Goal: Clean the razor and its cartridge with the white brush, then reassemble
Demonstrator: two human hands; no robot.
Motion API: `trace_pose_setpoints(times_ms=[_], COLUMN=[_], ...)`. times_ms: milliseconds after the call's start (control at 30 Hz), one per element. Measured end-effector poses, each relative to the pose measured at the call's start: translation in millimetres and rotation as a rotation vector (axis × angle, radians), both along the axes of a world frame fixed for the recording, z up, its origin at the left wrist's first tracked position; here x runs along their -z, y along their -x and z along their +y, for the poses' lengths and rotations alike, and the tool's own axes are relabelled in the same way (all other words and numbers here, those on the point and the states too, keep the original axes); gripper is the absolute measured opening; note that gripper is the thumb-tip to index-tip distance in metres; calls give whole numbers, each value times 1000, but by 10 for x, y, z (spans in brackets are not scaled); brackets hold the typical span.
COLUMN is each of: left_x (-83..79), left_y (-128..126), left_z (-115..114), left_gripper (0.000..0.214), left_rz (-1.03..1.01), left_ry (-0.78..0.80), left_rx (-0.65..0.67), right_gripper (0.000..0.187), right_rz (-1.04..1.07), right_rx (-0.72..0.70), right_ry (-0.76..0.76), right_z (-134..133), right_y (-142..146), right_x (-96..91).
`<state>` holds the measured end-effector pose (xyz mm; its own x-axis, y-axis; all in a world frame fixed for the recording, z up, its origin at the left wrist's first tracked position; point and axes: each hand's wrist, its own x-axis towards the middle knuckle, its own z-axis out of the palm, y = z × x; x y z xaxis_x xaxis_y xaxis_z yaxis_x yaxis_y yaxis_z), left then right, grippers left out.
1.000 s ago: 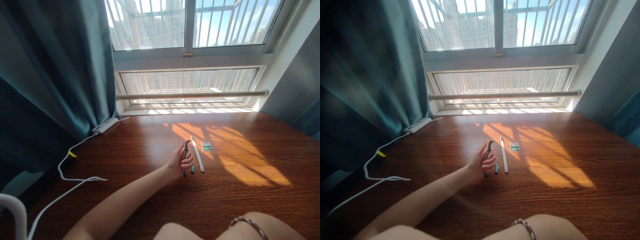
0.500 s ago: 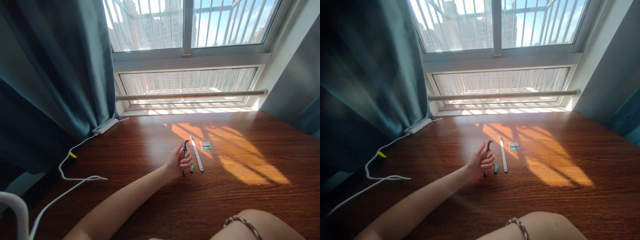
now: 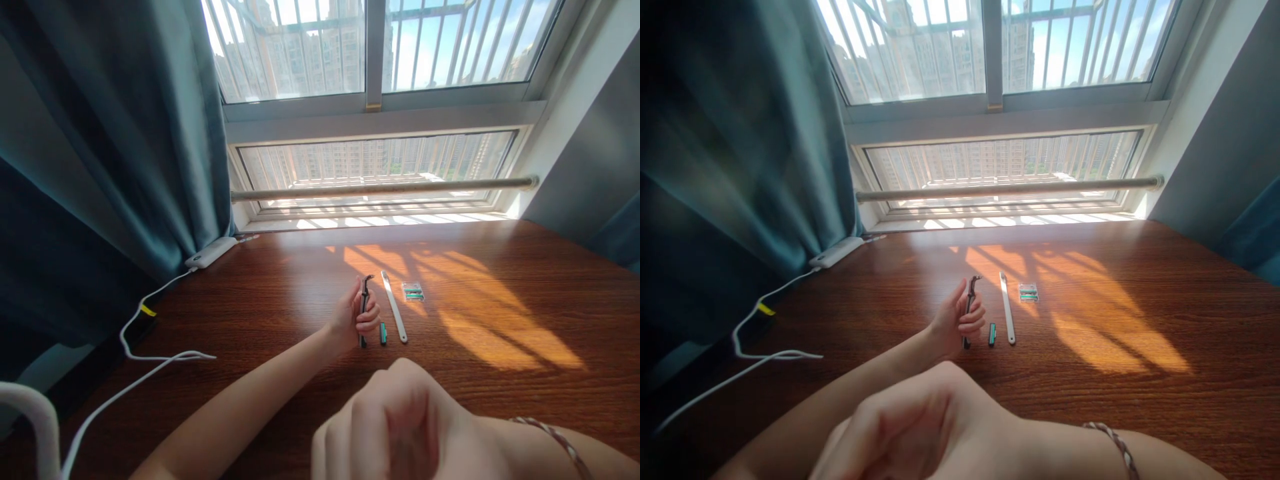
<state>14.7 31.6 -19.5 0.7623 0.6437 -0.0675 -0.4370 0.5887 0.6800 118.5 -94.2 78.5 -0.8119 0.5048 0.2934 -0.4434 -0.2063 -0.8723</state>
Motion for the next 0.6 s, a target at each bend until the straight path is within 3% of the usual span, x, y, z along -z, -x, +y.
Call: trace_pose_setpoints(times_ms=[33,67,133,200,267,333,400,500,600], left_x=[-22,-44,-78,-90,-76,-37,25,146,257], left_y=[7,14,30,54,93,148,209,278,299], left_z=[5,11,21,18,-8,-59,-122,-203,-231], left_gripper=[50,50,50,50,50,48,44,24,10], left_rz=[32,72,170,292,445,607,754,932,954], left_ry=[-22,-50,-125,-232,-379,-572,-797,-1129,-1412], left_rx=[-18,-41,-101,-181,-262,-351,-441,-572,-597], right_gripper=[42,41,42,40,32,13,10,10,12], right_rz=[-25,-5,-166,-491,-763,-1000,-1134,-1186,-1212], right_rx=[54,200,448,816,1083,1147,1128,1097,1094], right_ry=[6,-6,-241,-499,-666,-743,-782,-779,-747], right_z=[46,108,283,516,756,946,1052,1083,1070], right_y=[-57,-120,-269,-434,-584,-688,-740,-755,-759], right_x=[50,130,363,649,928,1149,1288,1366,1370])
